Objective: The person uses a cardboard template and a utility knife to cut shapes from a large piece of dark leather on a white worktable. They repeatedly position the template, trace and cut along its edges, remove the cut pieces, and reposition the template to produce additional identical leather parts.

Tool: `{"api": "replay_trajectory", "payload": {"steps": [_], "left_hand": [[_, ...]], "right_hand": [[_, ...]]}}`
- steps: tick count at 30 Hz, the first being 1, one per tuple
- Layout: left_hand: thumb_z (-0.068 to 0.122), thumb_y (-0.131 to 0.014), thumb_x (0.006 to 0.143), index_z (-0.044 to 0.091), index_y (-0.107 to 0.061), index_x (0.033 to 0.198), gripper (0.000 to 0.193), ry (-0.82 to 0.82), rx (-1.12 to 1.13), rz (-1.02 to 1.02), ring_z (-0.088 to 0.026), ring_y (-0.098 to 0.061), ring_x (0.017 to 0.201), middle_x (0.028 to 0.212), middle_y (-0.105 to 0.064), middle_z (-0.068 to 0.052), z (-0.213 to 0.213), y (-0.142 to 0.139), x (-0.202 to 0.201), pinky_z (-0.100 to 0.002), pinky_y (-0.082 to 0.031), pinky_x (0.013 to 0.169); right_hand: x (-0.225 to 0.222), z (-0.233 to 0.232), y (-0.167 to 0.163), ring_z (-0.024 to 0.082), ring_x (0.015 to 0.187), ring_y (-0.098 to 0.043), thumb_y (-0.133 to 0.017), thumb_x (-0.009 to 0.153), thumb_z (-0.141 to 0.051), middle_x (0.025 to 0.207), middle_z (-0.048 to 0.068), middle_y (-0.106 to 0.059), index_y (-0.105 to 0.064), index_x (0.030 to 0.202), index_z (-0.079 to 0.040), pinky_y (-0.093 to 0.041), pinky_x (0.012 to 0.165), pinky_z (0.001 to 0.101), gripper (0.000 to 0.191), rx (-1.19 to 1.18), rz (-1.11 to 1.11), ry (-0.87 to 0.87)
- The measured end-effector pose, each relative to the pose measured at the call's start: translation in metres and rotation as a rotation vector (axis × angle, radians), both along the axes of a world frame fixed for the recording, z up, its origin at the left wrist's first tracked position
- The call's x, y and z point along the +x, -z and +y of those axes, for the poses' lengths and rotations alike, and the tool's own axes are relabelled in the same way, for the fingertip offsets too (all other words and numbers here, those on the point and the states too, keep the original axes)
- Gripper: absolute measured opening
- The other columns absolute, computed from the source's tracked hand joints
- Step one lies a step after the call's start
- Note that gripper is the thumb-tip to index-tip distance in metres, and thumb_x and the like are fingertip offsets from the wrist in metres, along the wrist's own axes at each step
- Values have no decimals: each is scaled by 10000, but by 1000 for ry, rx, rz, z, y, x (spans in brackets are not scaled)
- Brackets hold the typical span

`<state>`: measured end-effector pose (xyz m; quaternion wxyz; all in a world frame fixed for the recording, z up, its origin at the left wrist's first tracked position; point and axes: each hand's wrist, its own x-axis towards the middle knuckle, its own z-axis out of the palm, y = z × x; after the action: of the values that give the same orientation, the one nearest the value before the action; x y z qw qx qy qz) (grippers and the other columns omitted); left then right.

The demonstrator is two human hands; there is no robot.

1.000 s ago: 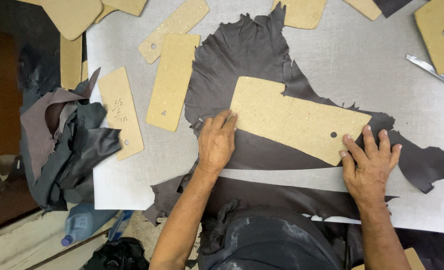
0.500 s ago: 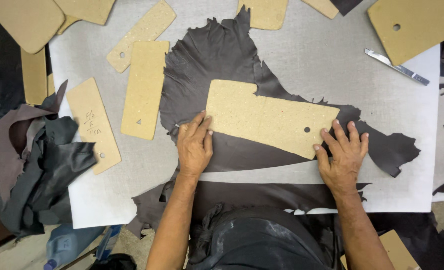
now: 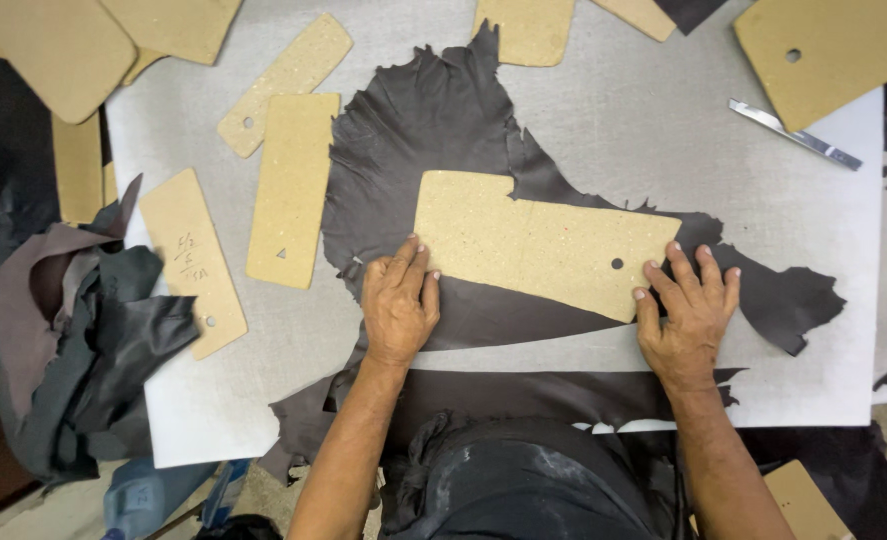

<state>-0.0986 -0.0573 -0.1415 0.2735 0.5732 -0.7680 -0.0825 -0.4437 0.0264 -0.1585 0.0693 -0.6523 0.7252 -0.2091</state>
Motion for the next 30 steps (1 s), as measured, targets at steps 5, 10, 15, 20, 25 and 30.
{"api": "replay_trajectory", "payload": {"steps": [5,10,15,20,25,30], "left_hand": [[61,-760,873,-28,-759,1158,298,-7,-9,-4,-231,-577,903,1286,-726,-137,1,1,-4,-343,-510,866],[52,-714,877,-26,-742,1153,288,-23,19,44,-256,-582,929,1264,-725,-148,1,4,-3,-365,-500,887],[1,-605,962,22,-714,1220,281,-149,74,383,-277,-669,1125,1261,-732,-119,-3,11,9,-372,-521,1024],[42,-515,992,70,-621,1359,382,-283,423,873,-292,-718,1087,1241,-740,-114,-17,15,24,-374,-573,961],[50,-608,968,45,-613,1394,426,-167,223,387,-312,-637,1151,1269,-700,-171,1,-3,12,-427,-509,1017],[298,-691,937,113,-660,1306,414,68,186,-104,-260,-586,984,1054,-624,-89,44,-23,-26,-416,-478,843]], "right_hand": [[1,-1,-3,355,1513,-409,-707,976,-207,1524,121,-599,-732,1263,-85,-165,1280,643,313,-2,7,15],[-2,0,-1,351,1519,-406,-694,996,-218,1522,114,-601,-727,1267,-89,-161,1283,631,302,-5,-15,6],[-14,3,16,340,1546,-405,-685,1029,-213,1544,104,-599,-722,1254,-93,-147,1294,631,257,1,0,-25],[-26,8,41,314,1516,-384,-646,1071,-202,1528,93,-562,-695,1254,-87,-137,1328,599,221,-35,65,-67],[-33,8,58,317,1522,-378,-628,1054,-191,1535,98,-560,-696,1252,-84,-130,1332,600,234,-49,88,-73],[-35,6,63,325,1513,-382,-630,1043,-191,1532,108,-558,-695,1248,-81,-127,1315,610,241,-56,72,-75]]}}
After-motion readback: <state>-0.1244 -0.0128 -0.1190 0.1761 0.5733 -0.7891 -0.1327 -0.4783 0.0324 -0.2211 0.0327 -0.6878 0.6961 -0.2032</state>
